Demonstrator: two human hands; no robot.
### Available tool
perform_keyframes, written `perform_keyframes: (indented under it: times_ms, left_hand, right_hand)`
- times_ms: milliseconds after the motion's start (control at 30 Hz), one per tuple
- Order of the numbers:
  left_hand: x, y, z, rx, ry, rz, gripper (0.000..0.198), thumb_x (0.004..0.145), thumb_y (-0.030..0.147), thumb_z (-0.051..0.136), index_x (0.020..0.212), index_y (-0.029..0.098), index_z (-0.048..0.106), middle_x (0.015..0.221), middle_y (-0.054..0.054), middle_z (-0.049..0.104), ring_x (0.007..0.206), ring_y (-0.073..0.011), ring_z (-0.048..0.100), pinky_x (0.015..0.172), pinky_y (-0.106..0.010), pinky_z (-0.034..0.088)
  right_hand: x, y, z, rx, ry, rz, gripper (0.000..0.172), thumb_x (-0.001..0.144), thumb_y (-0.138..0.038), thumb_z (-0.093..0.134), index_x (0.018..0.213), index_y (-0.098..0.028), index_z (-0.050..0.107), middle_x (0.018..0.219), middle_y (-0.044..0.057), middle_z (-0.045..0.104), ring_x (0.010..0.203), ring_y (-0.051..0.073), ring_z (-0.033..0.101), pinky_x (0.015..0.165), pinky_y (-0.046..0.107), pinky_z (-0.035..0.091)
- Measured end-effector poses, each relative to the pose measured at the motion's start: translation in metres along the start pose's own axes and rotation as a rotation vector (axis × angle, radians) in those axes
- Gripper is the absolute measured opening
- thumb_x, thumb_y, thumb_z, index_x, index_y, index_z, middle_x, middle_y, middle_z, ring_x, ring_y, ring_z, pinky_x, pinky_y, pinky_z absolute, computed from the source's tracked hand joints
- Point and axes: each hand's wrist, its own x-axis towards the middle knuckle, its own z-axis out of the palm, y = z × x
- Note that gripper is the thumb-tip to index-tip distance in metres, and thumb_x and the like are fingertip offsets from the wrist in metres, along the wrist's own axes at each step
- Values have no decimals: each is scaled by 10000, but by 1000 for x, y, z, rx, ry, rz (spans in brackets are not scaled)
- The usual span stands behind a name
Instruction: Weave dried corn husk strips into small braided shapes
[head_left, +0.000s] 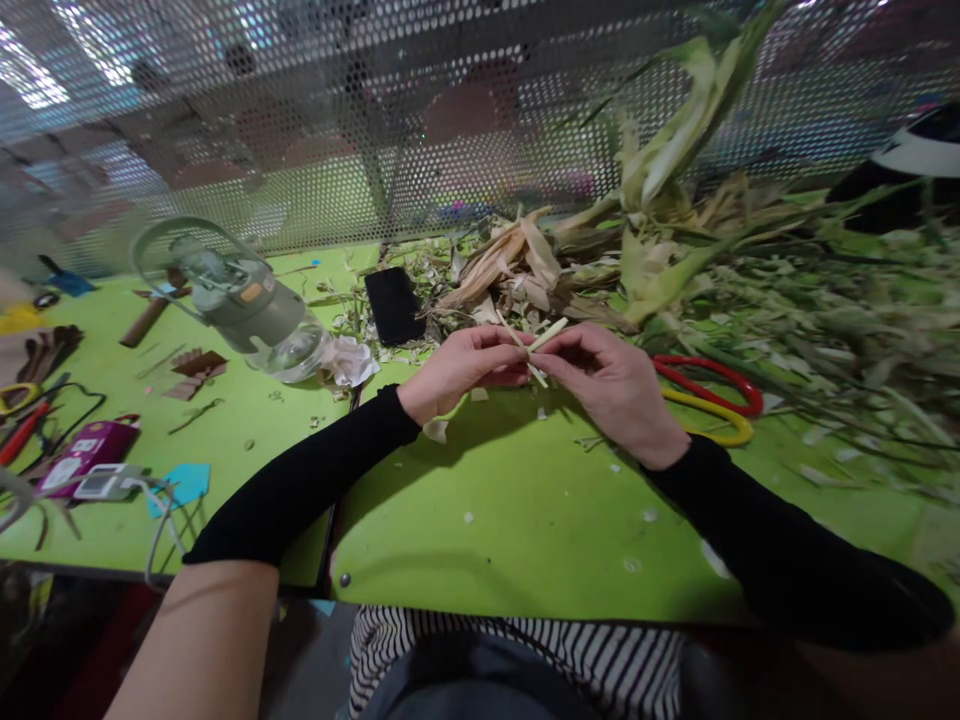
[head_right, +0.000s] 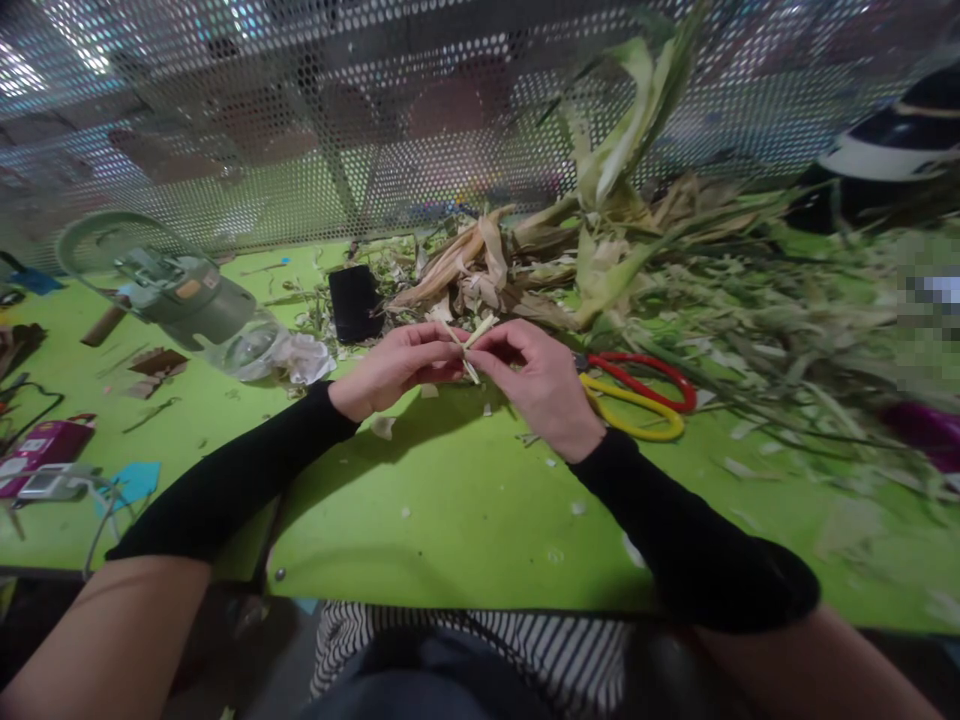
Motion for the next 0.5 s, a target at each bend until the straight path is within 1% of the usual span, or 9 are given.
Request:
perform_keyframes:
  times_ms: [67, 133, 200, 267, 333, 400, 500]
  left_hand:
    - [0, 0, -1, 28, 9, -22, 52, 896, 72, 684, 872, 114, 664, 787, 12, 711, 661, -59, 667, 944, -340, 586]
    - [1, 0, -2, 48, 25, -47, 44, 904, 74, 680, 920, 115, 678, 798, -8, 728, 670, -75, 688, 931, -351, 592]
    - [2, 0, -5, 64, 23, -60, 65, 900, 83, 695, 956, 115, 694, 819, -28, 748, 697, -89, 708, 923, -350, 597]
    - [2, -1, -7, 75, -5, -63, 80, 891, 87, 711, 966, 115, 706, 833, -40, 760, 722, -94, 721, 901, -331, 601]
    - [3, -1, -9, 80, -28, -61, 89, 884, 84, 720, 968, 112, 710, 835, -44, 764, 732, -95, 726, 869, -310, 605]
    - [4, -2, -10, 82, -30, -56, 98, 880, 71, 715, 970, 109, 707, 824, -40, 759, 732, -94, 726, 857, -304, 605]
    - [5, -3, -9, 88, -2, -52, 80, 874, 42, 702, 917, 105, 678, 794, -19, 741, 689, -73, 707, 866, -302, 602]
  right_hand:
    - [0, -2, -1, -48, -8, -55, 126, 892, -362, 743, 846, -246, 730, 849, 28, 737, 789, 201, 675, 761, 377, 564]
    - [0, -1, -1, -45, -18, -57, 113, 894, -354, 734, 862, -245, 729, 853, 28, 741, 783, 197, 678, 749, 368, 568]
    - [0, 2, 0, 0, -13, -8, 138, 888, -373, 741, 898, -239, 712, 846, 25, 738, 754, 186, 675, 713, 348, 571]
    - [0, 7, 2, 43, 0, 47, 207, 867, -413, 763, 937, -232, 689, 834, 22, 732, 733, 180, 672, 683, 333, 574]
    - [0, 10, 3, 76, -1, 77, 277, 845, -445, 782, 975, -227, 672, 850, 29, 737, 745, 185, 680, 685, 334, 582]
    - [0, 10, 3, 86, -35, 94, 310, 842, -446, 781, 1027, -222, 674, 894, 41, 751, 774, 190, 691, 704, 339, 589]
    - [-2, 5, 1, 29, -134, 97, 280, 887, -405, 732, 1093, -218, 699, 899, 37, 745, 769, 181, 679, 705, 330, 572]
